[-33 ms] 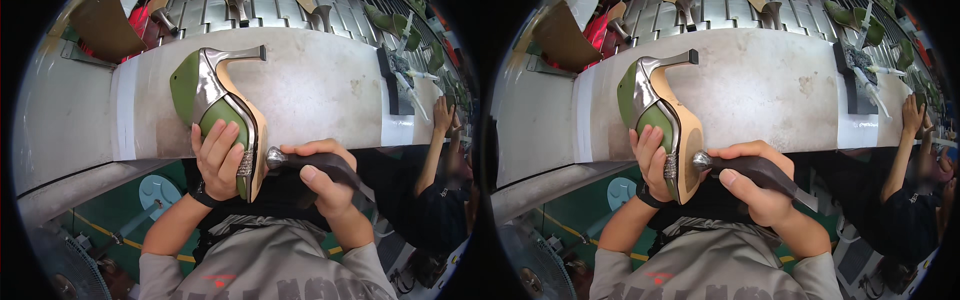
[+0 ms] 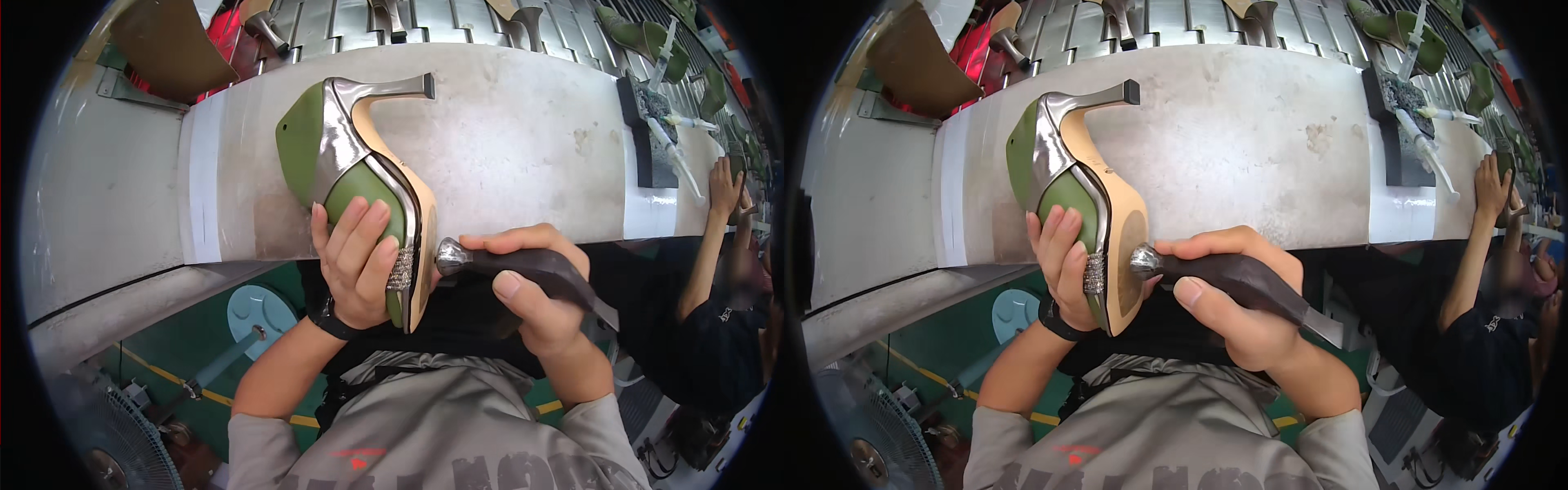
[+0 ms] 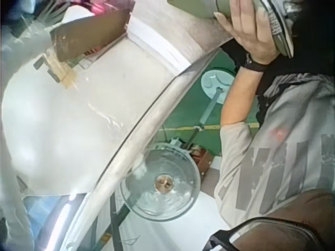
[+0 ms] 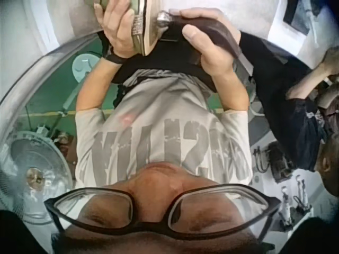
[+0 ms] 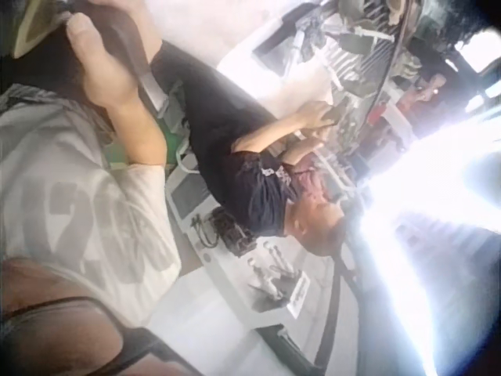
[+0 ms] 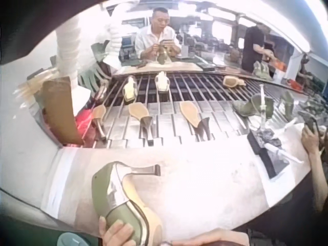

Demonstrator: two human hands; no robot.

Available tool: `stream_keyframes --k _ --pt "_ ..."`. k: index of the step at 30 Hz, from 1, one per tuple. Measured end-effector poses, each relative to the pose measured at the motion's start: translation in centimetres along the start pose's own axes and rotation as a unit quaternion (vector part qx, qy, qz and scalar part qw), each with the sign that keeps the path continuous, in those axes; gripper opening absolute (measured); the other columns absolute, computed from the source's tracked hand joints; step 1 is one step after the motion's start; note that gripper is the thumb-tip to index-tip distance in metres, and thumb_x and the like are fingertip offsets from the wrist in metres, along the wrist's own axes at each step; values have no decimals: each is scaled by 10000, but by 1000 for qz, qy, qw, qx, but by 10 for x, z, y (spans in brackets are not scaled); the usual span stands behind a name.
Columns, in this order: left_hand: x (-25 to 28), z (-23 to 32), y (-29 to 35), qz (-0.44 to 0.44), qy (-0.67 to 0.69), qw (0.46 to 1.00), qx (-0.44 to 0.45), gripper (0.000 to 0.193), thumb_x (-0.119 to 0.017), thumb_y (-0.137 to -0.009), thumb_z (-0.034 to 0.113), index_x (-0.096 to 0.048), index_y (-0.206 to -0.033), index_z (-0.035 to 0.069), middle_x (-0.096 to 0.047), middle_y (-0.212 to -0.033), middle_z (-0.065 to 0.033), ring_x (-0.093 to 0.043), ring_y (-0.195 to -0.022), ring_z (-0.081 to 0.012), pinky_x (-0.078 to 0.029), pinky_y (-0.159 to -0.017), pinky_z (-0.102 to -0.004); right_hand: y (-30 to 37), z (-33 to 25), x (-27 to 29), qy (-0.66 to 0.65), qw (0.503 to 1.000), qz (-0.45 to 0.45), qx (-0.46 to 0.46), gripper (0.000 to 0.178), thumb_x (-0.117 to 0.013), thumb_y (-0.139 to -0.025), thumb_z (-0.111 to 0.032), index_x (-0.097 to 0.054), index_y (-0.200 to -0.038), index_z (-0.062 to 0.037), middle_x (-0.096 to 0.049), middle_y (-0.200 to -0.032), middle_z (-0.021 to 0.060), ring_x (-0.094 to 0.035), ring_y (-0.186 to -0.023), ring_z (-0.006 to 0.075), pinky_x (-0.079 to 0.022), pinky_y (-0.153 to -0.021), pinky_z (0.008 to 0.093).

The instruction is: The person assembles high-heeled shoes by picking shoe lasts and soles from a conveyor, pressing the soles onto the shoe uppers by hand, and hammering the edges with a hammer.

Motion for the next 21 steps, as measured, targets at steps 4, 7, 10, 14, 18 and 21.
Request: stream_keyframes --k 4,7,10,14,18,21 --pt "-1 4 0 6 -2 1000 -2 909 -825 -902 508 -346 -1490 7 -486 -1491 -282 -494 -1420 -472 -284 -1223 -738 -14 -37 -5 92 992 -81 40 320 -744 -941 9 -642 -1237 77 -752 -1233 250 -740 -1137 254 -587 -1003 377" --pt "-3 2 1 71 30 996 39 675 -782 -959 433 -453 -1443 94 -600 -1431 -168 -581 -1365 -379 -263 -1261 -680 -34 -41 -8 160 974 -121 100 338 -792 -898 -3 -670 -1207 57 -773 -1165 232 -782 -1059 274 -615 -942 367" --pt "-4 -1 7 79 33 995 48 588 -757 -986 391 -476 -1406 90 -620 -1420 -159 -586 -1364 -361 -274 -1260 -682 -50 -36 -29 244 945 -161 149 273 -834 -819 -15 -742 -1074 17 -796 -1016 171 -812 -930 273 -633 -818 329" --pt "0 -2 4 69 42 995 59 379 -658 -1049 280 -529 -1347 84 -652 -1400 -153 -602 -1352 -347 -279 -1263 -676 -53 -52 -36 310 915 -233 110 310 -829 -785 21 -722 -1073 62 -775 -1098 265 -782 -1040 355 -620 -957 431" --pt "1 0 -1 73 48 994 67 336 -638 -1048 216 -536 -1339 81 -653 -1406 -157 -614 -1342 -350 -288 -1260 -671 -45 -51 -42 325 898 -246 168 282 -839 -772 -4 -734 -1019 83 -777 -1027 265 -793 -986 385 -652 -894 447" --pt "7 -1 -1 48 58 994 73 310 -624 -1050 180 -543 -1332 81 -650 -1417 -164 -623 -1335 -352 -296 -1257 -665 -30 -45 -47 331 886 -246 213 266 -850 -762 -27 -741 -980 81 -774 -1028 266 -799 -921 387 -673 -825 428"
Point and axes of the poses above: each hand's wrist, its own y-axis away from the middle knuckle, its own x-axis out of the back of the hand, z = x × y, the point moved 3 cm from there along -y, towards the middle knuckle
